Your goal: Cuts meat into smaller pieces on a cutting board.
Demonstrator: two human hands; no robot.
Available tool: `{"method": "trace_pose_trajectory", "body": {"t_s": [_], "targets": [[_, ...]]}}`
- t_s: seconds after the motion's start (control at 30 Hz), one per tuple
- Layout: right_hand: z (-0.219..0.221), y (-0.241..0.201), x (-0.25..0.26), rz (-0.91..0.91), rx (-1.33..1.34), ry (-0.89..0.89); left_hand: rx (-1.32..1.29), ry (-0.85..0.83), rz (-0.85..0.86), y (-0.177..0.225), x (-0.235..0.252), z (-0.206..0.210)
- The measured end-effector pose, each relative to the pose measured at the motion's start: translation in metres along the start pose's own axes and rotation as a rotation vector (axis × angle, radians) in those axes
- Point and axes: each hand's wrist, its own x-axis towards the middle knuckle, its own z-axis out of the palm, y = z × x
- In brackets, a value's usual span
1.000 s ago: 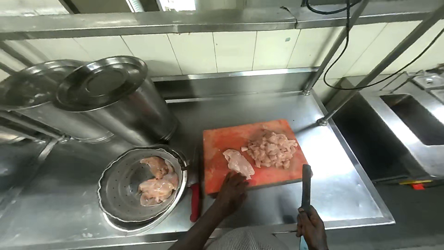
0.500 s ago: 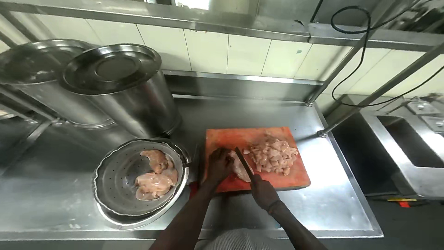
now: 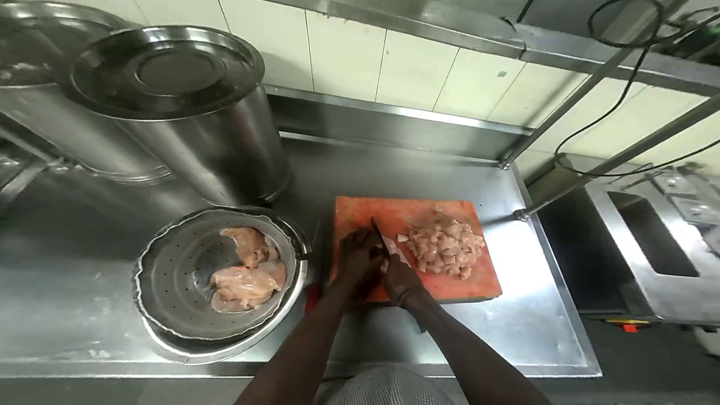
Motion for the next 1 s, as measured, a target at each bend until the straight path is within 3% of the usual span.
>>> {"method": "trace_pose_trajectory", "body": {"t_s": [0.17, 0.3, 0.53, 0.6, 0.73, 0.8, 1.0], "targets": [[0.015, 0.018, -0.015, -0.013, -0.07, -0.029, -0.018, 0.057, -0.009, 0.002, -0.001, 0.0], [0.041, 0.05, -0.059, 0.021, -0.068, -0.079, -0.029, 0.128, 0.008, -0.001, -0.001, 0.005], [-0.004, 0.056, -0.139, 0.15, -0.098, -0.329, -0.045, 0.187, 0.052, -0.003, -0.001, 0.007], [0.002, 0.075, -0.135, 0.107, -0.058, -0.293, -0.056, 0.191, 0.06, -0.002, -0.002, 0.006], [0.023, 0.105, -0.103, 0.019, 0.059, -0.045, -0.115, 0.193, 0.085, 0.003, -0.003, 0.001], [0.024, 0.102, -0.081, 0.019, 0.06, 0.036, -0.091, 0.179, 0.092, 0.006, -0.001, 0.003], [0.019, 0.078, -0.036, 0.018, -0.018, 0.043, 0.019, 0.077, 0.094, 0.012, 0.001, 0.012]]}}
